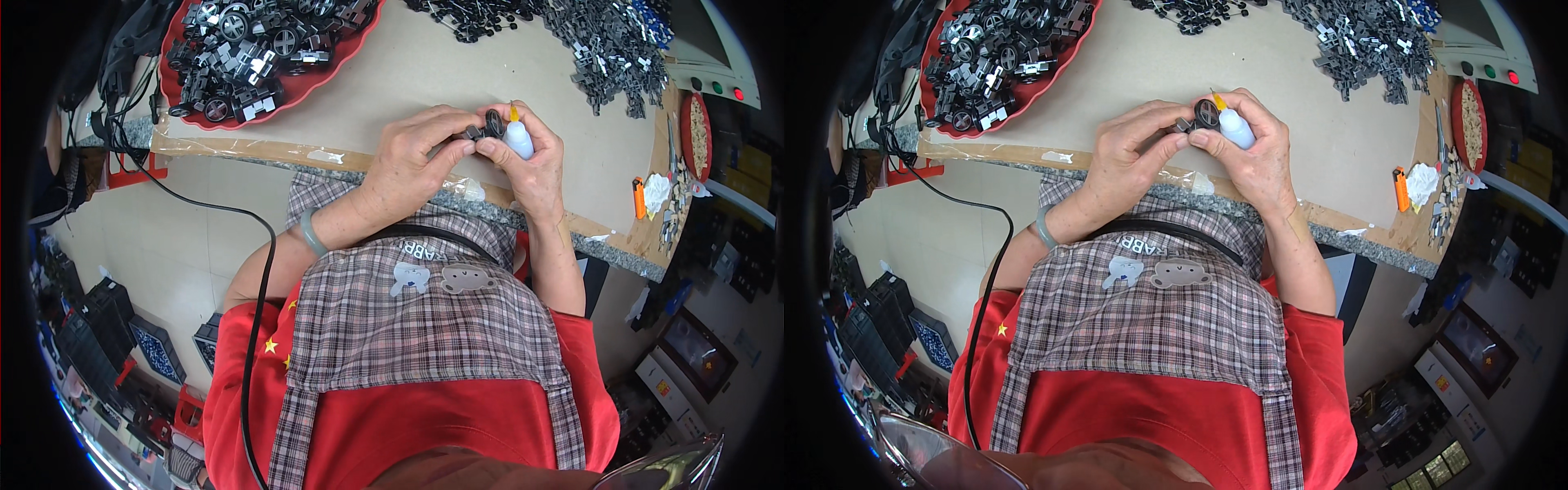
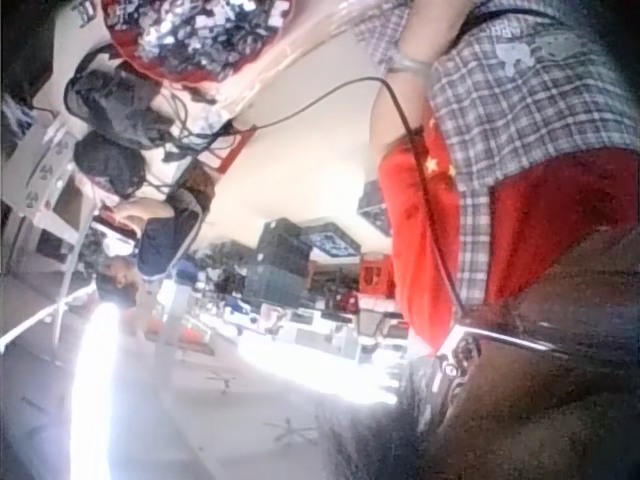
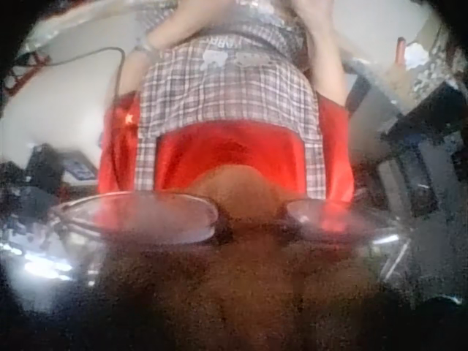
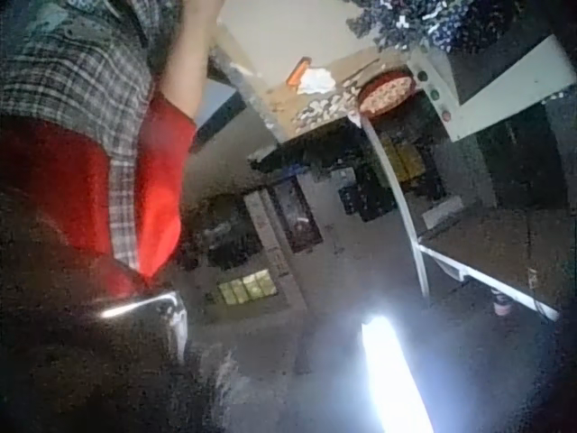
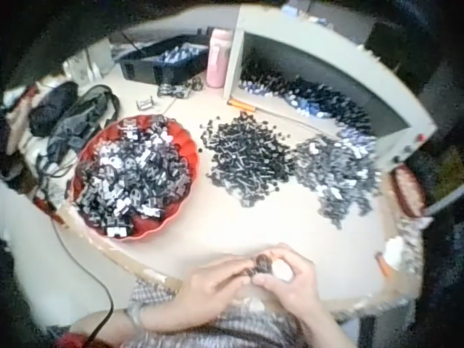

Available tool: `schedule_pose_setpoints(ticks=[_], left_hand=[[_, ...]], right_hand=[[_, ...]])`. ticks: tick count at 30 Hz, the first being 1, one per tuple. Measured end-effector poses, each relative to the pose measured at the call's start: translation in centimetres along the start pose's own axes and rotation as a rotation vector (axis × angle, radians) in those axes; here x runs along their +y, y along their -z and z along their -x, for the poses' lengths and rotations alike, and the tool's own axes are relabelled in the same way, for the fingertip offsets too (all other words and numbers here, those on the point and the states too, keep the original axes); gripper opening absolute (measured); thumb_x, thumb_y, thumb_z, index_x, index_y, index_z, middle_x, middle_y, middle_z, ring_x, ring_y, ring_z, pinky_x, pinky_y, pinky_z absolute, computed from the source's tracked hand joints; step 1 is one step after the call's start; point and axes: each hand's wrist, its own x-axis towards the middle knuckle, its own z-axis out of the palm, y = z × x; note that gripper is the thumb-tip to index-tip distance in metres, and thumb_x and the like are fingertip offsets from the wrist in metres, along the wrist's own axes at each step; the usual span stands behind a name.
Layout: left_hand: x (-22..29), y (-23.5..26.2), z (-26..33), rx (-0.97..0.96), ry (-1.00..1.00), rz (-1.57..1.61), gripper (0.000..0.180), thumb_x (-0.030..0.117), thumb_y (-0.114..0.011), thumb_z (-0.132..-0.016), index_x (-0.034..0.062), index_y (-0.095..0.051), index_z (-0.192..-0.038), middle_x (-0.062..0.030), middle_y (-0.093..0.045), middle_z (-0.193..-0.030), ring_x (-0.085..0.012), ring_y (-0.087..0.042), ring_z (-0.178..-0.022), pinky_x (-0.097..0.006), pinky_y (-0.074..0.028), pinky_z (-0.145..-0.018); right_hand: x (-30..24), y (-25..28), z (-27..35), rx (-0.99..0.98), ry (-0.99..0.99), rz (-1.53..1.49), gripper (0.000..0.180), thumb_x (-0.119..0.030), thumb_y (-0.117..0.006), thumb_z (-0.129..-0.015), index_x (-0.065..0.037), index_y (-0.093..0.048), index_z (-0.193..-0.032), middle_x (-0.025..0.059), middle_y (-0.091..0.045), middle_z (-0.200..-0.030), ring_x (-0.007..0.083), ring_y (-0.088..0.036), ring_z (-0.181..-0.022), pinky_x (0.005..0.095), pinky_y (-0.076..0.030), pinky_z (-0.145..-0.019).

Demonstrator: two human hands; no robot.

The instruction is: The person assembles mechanical parts by hand, joining them together and applying glue from a bottle to bond them into an assembled component.

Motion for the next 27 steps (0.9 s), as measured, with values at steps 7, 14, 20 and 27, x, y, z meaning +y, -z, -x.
schedule_pose_setpoints(ticks=[7, 14, 20, 27], left_hand=[[0.4, 0.0, -0.1, -0.013, 0.169, 0.462, 0.038, -0.003, -0.062, -0.084, -0.0026, -0.05, -0.12, -0.0091, -0.059, -0.105, -0.0128, -0.058, -0.096, -0.025, -0.049, -0.083], [0.0, 0.0, -0.2, -0.009, 0.256, 0.541, 0.029, -0.001, -0.064, -0.082, -0.0025, -0.053, -0.11, -0.0084, -0.058, -0.106, -0.0147, -0.058, -0.102, -0.026, -0.051, -0.087], [-0.1, -0.2, -0.3, 0.083, 0.192, 0.518, 0.026, -0.002, -0.064, -0.082, -0.0036, -0.056, -0.106, -0.0072, -0.055, -0.104, -0.0145, -0.061, -0.098, -0.025, -0.054, -0.084], [0.0, 0.1, 0.0, 0.051, 0.155, 0.384, 0.023, -0.004, -0.063, -0.083, -0.0047, -0.057, -0.105, -0.0081, -0.056, -0.105, -0.0139, -0.061, -0.094, -0.025, -0.052, -0.081]], right_hand=[[-0.4, 0.5, -0.3, -0.05, -0.182, -0.361, 0.032, -0.006, -0.073, -0.077, -0.002, -0.061, -0.106, -0.0019, -0.058, -0.078, 0.003, -0.05, -0.062, 0.0154, -0.04, -0.054], [-0.3, 0.2, -0.5, -0.042, -0.191, -0.401, 0.032, -0.006, -0.072, -0.078, 0.0, -0.06, -0.107, -0.0006, -0.059, -0.078, 0.0035, -0.049, -0.061, 0.0155, -0.04, -0.054], [-0.1, -0.2, -0.3, 0.042, -0.191, -0.343, 0.036, -0.006, -0.072, -0.079, 0.003, -0.06, -0.112, 0.0011, -0.061, -0.08, 0.0047, -0.05, -0.061, 0.0163, -0.041, -0.055], [0.6, -0.7, 0.5, 0.121, -0.068, -0.253, 0.034, -0.004, -0.073, -0.078, 0.002, -0.062, -0.109, 0.0005, -0.061, -0.08, 0.0038, -0.052, -0.065, 0.0163, -0.043, -0.058]])
